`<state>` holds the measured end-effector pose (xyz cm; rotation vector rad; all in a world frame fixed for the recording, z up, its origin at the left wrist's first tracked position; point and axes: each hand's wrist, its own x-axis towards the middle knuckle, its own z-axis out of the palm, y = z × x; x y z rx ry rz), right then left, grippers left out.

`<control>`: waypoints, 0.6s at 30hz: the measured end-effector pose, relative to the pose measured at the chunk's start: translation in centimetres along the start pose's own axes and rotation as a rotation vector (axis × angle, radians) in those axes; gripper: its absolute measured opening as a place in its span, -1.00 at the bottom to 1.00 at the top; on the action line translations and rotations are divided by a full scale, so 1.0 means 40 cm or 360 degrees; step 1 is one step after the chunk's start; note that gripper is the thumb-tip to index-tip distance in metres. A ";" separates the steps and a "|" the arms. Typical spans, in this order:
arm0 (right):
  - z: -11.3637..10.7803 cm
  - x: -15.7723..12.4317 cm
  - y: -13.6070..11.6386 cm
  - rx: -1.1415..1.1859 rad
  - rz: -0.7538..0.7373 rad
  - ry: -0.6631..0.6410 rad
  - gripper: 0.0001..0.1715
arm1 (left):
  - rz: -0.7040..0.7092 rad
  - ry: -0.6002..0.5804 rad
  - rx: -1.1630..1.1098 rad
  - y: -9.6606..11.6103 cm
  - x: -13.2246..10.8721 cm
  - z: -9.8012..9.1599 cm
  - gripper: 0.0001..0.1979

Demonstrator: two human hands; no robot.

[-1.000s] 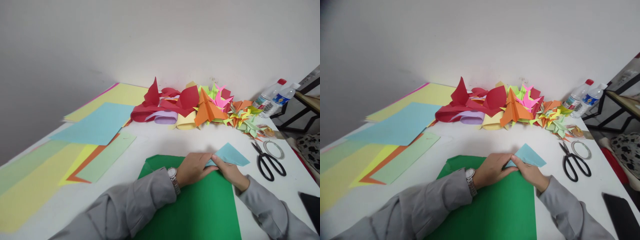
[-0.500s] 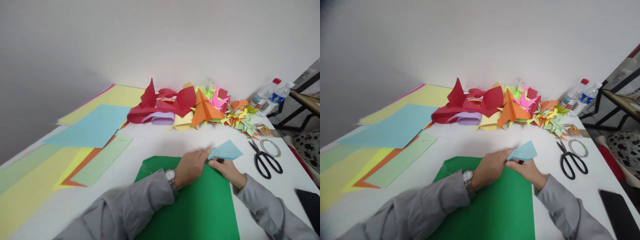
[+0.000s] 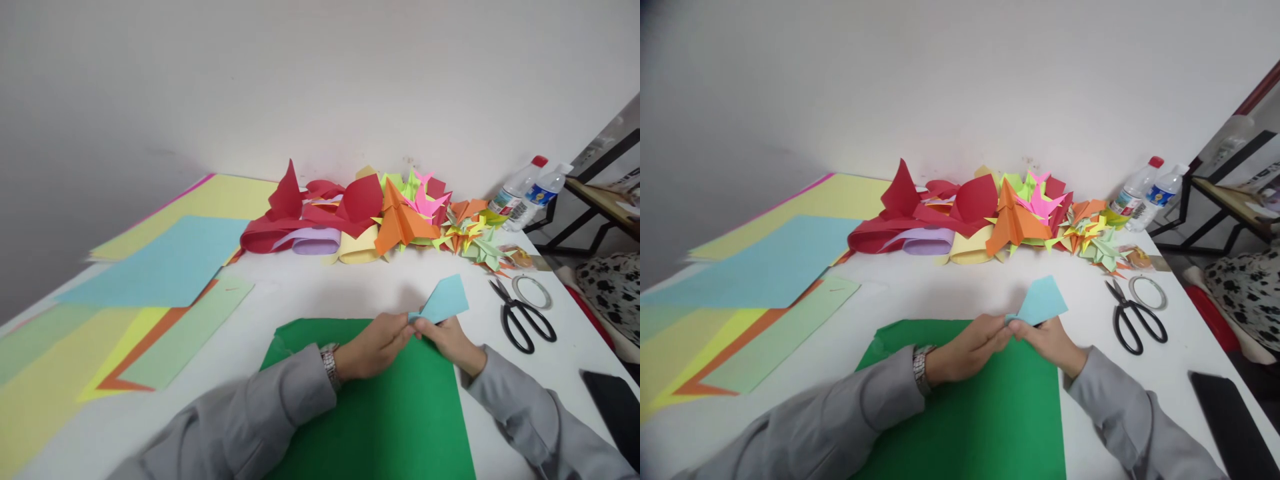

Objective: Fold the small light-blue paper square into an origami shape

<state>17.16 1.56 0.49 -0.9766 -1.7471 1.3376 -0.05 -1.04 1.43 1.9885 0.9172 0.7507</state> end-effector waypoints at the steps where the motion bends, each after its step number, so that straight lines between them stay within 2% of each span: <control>1: 0.003 -0.001 -0.005 0.0018 0.0028 0.0004 -0.45 | -0.0030 -0.0016 -0.0113 0.002 0.002 -0.002 -0.70; 7: 0.008 -0.007 -0.019 0.0020 0.0159 0.0076 -0.44 | -0.0277 -0.0109 -0.0677 -0.005 0.010 -0.005 -0.64; 10: 0.005 -0.008 -0.014 0.0019 0.0175 0.0061 -0.43 | -0.0340 -0.0103 -0.0845 -0.006 0.012 -0.004 -0.60; 18: 0.014 -0.004 -0.035 0.0032 0.0068 0.0142 -0.43 | -0.0421 0.0005 -0.0813 0.005 0.016 -0.006 -0.58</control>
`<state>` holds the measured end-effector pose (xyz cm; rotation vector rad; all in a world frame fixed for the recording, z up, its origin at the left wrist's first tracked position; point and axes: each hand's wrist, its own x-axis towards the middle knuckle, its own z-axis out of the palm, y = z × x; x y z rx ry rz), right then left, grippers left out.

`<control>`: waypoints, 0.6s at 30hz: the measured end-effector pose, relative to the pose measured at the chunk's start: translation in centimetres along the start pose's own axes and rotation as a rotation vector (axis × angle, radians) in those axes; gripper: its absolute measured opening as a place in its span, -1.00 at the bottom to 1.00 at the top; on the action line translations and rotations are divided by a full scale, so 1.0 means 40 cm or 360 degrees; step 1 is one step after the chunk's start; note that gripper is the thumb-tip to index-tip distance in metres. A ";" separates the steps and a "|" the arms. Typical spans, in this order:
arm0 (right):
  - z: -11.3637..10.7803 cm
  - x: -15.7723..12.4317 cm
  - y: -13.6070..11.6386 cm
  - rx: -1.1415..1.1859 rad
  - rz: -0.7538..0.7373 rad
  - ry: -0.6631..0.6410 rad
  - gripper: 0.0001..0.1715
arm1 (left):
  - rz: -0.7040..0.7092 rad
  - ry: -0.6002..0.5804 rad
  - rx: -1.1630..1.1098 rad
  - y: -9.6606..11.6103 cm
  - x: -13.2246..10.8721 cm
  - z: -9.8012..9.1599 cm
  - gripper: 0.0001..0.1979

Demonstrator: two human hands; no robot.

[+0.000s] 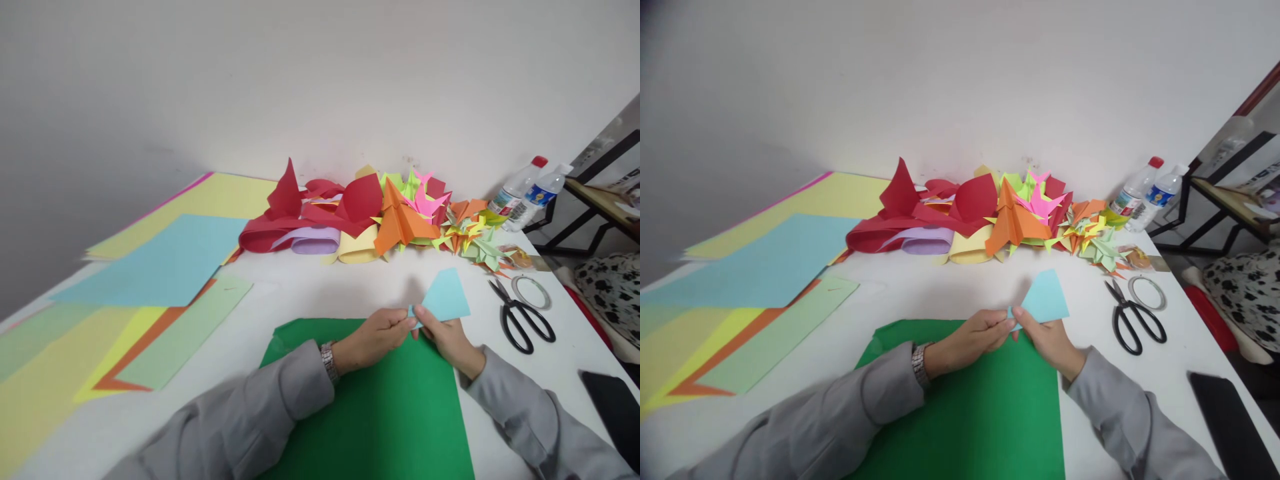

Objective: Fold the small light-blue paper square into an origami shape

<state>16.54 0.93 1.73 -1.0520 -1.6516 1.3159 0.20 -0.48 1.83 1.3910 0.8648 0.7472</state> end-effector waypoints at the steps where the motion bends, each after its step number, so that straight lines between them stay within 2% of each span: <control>1: 0.001 0.001 0.000 0.0026 0.0025 0.0011 -0.41 | -0.0016 -0.0004 -0.0018 0.000 0.000 -0.001 -0.57; 10: 0.000 0.004 0.011 0.0185 0.0123 -0.0157 -0.34 | -0.0035 0.0176 -0.0200 0.001 -0.002 -0.001 -0.61; 15: 0.006 0.004 0.006 0.0163 0.0125 -0.0036 -0.39 | -0.0027 0.0286 -0.0237 0.005 -0.002 0.000 -0.63; 18: 0.005 0.006 0.008 0.0154 0.0132 -0.0055 -0.36 | -0.0031 0.0287 -0.0306 0.001 0.000 -0.001 -0.62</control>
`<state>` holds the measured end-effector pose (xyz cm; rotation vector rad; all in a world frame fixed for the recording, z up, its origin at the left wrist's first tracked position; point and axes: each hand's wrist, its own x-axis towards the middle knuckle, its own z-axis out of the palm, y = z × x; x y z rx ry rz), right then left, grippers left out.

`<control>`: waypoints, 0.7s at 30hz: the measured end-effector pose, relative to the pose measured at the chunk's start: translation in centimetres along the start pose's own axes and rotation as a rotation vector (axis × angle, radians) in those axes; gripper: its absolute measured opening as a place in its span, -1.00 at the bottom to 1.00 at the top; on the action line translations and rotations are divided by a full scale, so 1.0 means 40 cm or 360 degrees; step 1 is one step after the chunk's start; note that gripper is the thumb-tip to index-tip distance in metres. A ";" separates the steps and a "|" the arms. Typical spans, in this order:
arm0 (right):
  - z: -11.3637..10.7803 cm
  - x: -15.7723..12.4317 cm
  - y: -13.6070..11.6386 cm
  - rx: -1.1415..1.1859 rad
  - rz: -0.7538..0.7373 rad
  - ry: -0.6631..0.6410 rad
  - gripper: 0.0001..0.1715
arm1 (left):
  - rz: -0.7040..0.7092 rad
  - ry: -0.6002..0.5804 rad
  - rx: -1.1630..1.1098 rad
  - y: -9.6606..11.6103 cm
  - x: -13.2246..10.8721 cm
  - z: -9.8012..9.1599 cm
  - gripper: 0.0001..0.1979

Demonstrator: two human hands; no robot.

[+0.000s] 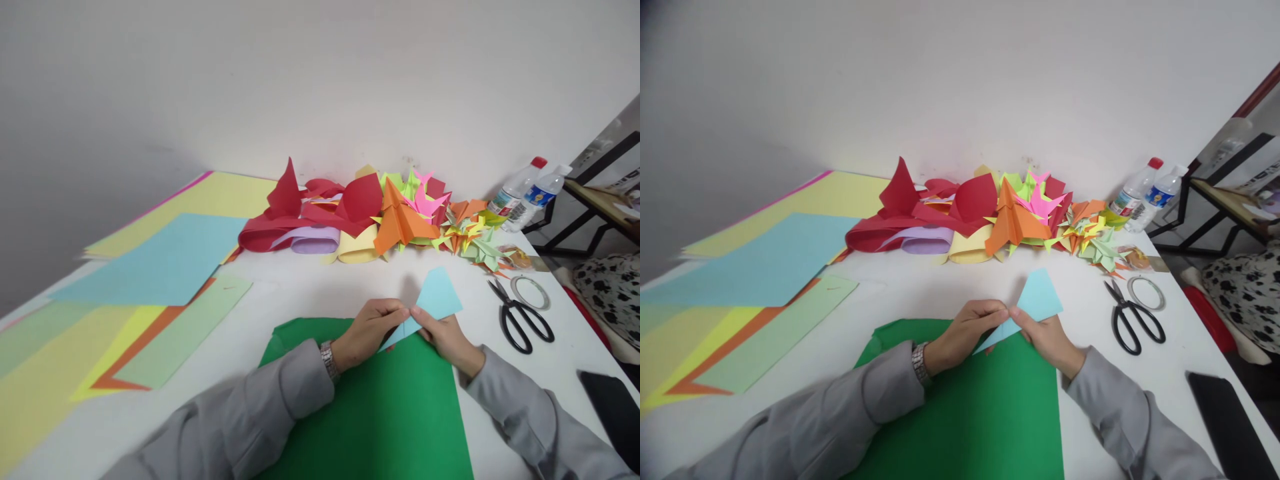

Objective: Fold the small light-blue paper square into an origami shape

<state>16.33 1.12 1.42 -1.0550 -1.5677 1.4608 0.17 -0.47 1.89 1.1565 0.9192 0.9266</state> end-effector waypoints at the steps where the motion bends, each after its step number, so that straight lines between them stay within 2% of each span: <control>1: -0.002 0.001 0.002 0.0011 0.0006 -0.0024 -0.35 | -0.0010 -0.0021 -0.0026 -0.002 0.001 -0.001 -0.61; 6: -0.012 0.011 0.025 0.0143 -0.0019 0.0032 -0.32 | -0.0002 -0.0115 -0.0087 -0.008 0.003 -0.003 -0.58; 11: -0.014 0.018 0.039 0.0226 0.0028 0.0144 -0.30 | 0.0031 -0.0110 0.0008 -0.010 0.002 -0.003 -0.62; 16: -0.009 0.020 0.037 0.0215 -0.0022 0.0223 -0.29 | -0.0012 -0.0144 -0.0021 -0.014 0.006 -0.006 -0.62; 21: -0.007 0.023 0.037 0.0165 -0.0059 0.0214 -0.31 | -0.0042 -0.0155 -0.0034 -0.010 0.005 -0.007 -0.60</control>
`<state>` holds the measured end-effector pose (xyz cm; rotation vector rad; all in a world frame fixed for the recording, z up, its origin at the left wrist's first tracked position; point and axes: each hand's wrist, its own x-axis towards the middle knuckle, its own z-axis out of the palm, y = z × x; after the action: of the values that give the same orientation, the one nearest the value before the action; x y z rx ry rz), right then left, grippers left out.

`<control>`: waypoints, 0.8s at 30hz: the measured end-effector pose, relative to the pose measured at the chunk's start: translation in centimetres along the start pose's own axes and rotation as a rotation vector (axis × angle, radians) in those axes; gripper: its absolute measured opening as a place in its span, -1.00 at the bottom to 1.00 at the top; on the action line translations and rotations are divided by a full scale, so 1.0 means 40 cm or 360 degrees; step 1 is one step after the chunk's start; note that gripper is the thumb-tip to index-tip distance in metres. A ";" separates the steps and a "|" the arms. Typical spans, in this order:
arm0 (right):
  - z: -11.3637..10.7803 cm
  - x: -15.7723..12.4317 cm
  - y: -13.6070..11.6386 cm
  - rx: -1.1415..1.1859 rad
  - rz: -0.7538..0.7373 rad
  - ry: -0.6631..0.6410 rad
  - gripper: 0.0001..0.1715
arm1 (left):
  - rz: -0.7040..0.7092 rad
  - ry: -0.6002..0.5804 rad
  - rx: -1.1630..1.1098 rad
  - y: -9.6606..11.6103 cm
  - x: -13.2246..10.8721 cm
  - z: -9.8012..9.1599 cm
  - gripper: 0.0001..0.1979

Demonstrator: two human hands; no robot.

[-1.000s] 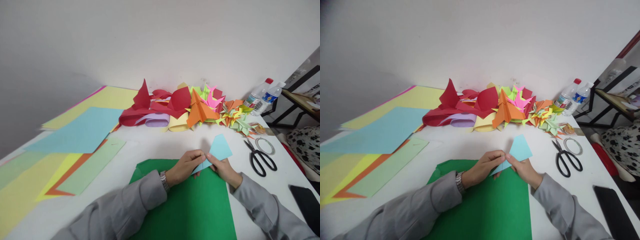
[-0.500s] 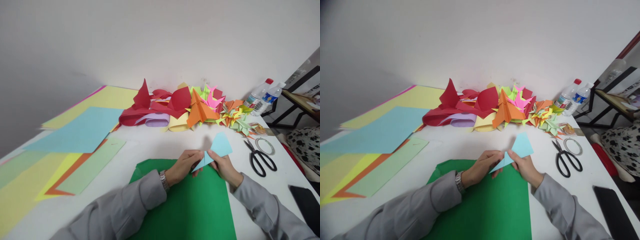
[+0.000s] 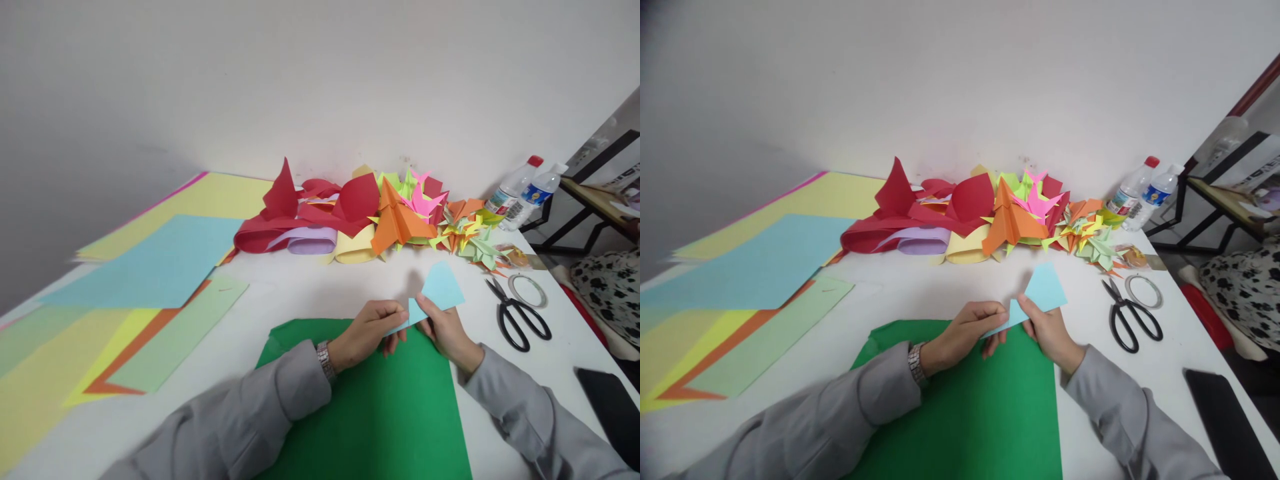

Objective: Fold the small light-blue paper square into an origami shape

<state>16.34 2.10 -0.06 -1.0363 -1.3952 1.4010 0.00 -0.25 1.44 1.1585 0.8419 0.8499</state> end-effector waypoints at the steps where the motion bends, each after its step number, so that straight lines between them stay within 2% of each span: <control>1: -0.001 0.000 0.000 -0.0005 -0.0002 -0.0005 -0.31 | 0.0007 -0.0002 0.0005 0.002 -0.001 0.001 -0.60; 7: -0.006 -0.006 -0.001 -0.0054 0.0063 -0.0033 -0.31 | 0.0030 -0.0015 0.0105 0.004 0.000 0.006 -0.63; 15: -0.009 -0.007 0.010 -0.0002 0.0027 -0.0061 -0.29 | -0.0034 -0.0069 -0.0105 -0.006 0.006 -0.003 -0.58; 20: -0.011 -0.009 0.003 -0.0069 0.0024 -0.0206 -0.31 | -0.0037 -0.0084 0.0030 0.004 0.003 -0.001 -0.59; 24: -0.009 -0.008 0.001 -0.0001 0.0035 -0.0118 -0.37 | -0.0046 -0.0012 0.0029 0.013 0.001 0.001 -0.60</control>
<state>16.76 1.89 -0.12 -1.0116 -1.4419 1.4682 -0.02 -0.14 1.94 1.1624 0.8599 0.8154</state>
